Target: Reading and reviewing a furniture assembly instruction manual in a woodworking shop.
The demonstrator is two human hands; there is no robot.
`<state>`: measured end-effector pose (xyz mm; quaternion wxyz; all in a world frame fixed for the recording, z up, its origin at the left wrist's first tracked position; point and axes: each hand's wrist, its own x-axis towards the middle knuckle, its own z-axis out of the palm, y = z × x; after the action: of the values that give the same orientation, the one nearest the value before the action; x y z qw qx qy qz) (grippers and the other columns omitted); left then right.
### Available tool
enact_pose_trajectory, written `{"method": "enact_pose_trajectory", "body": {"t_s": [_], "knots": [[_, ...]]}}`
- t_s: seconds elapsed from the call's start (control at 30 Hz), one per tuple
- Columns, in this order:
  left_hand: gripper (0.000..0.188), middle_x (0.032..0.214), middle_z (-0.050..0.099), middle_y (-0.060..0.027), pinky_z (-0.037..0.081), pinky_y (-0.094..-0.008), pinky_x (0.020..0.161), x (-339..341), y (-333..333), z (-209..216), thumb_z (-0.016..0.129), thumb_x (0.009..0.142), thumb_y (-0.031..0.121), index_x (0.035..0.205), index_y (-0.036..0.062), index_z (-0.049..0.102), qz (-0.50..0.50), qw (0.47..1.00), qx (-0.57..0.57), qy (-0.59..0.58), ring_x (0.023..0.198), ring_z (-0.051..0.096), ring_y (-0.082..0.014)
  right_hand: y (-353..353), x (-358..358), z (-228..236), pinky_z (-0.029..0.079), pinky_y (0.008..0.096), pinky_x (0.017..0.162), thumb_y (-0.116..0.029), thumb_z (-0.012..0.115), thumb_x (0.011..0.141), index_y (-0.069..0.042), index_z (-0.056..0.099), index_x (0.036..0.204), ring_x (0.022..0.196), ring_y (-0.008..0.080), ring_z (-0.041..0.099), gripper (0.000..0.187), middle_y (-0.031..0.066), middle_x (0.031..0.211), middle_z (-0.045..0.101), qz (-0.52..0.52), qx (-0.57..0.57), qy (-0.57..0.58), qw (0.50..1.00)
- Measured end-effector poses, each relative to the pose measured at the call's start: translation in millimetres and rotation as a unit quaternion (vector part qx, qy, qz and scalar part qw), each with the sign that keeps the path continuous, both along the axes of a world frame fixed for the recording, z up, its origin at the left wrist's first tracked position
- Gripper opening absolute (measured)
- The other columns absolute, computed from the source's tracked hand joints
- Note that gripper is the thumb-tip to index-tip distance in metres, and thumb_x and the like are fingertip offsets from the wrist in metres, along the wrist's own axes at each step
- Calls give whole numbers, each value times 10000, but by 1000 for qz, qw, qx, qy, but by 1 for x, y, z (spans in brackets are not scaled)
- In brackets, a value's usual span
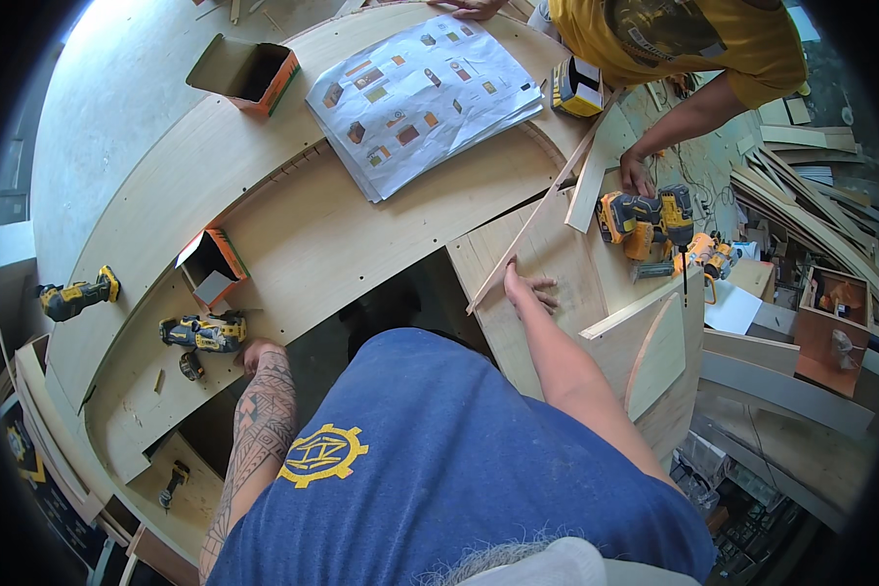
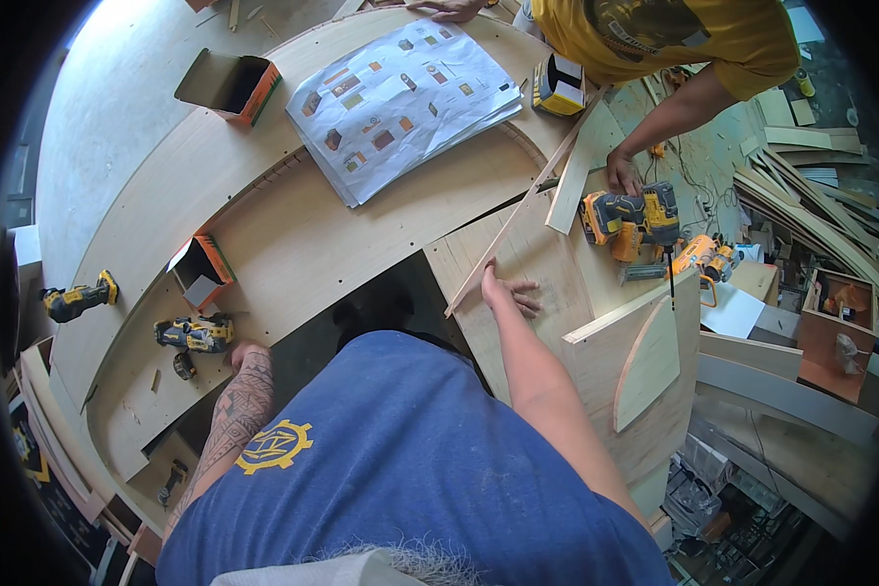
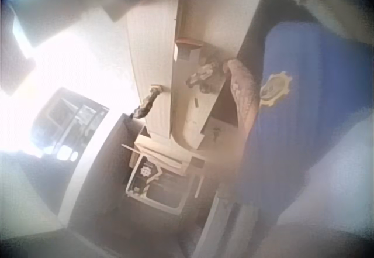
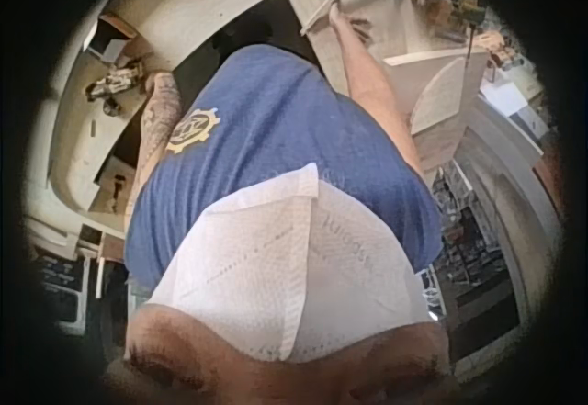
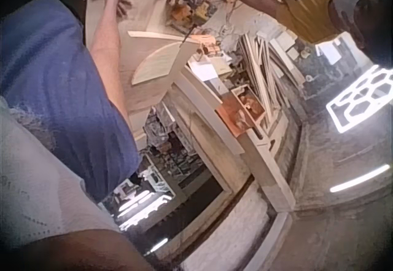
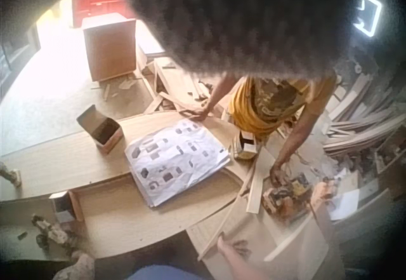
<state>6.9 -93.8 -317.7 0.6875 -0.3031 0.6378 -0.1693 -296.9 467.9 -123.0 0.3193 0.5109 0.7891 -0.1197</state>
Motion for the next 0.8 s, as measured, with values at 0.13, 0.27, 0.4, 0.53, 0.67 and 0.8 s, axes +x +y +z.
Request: {"method": "enact_pose_trajectory", "body": {"t_s": [0.13,0.27,0.4,0.53,0.67,0.8], "knots": [[243,1073,742,-83,590,-450,743,-33,39,25,646,966,127,1186,36,692,62,998,-17,8,905,715,-203,6,1,2,12,716,1197,-975,387,774,-58,-220,1606,1514,575,-168,1380,404,1610,-231,-10,31,-3,999],[408,1017,790,-93,607,-443,678,-1,3,-2,971,561,110,936,68,817,-52,998,5,21,840,727,-189,2,0,-3,14,722,1194,-980,382,768,-58,-219,1607,1512,580,-167,1384,407,1608,-232,-4,23,-3,1000],[428,1016,789,-96,606,-443,686,0,2,-13,979,553,119,947,68,817,-67,996,49,-39,856,725,-189,2,0,-4,12,729,1188,-987,377,761,-67,-236,1602,1508,587,-171,1389,412,1600,-247,1,19,-4,1000],[436,1027,789,-99,605,-432,708,-2,8,-20,978,560,121,961,65,816,-21,993,-104,53,883,726,-181,5,1,-8,9,736,1183,-993,371,757,-80,-253,1597,1505,591,-173,1388,413,1594,-259,-7,28,-2,1000],[460,1048,787,-102,606,-419,723,-4,-6,-9,981,555,117,979,56,812,-11,999,-14,-36,888,726,-175,5,1,-9,10,737,1182,-996,371,753,-84,-250,1599,1504,593,-173,1390,411,1595,-259,-3,11,-2,1000],[453,1067,786,-104,609,-423,729,-4,6,-5,980,572,130,986,51,811,-63,998,22,2,883,731,-182,4,1,-7,9,736,1182,-998,373,750,-87,-247,1601,1505,592,-172,1392,407,1598,-258,-2,15,-5,1000]]}}
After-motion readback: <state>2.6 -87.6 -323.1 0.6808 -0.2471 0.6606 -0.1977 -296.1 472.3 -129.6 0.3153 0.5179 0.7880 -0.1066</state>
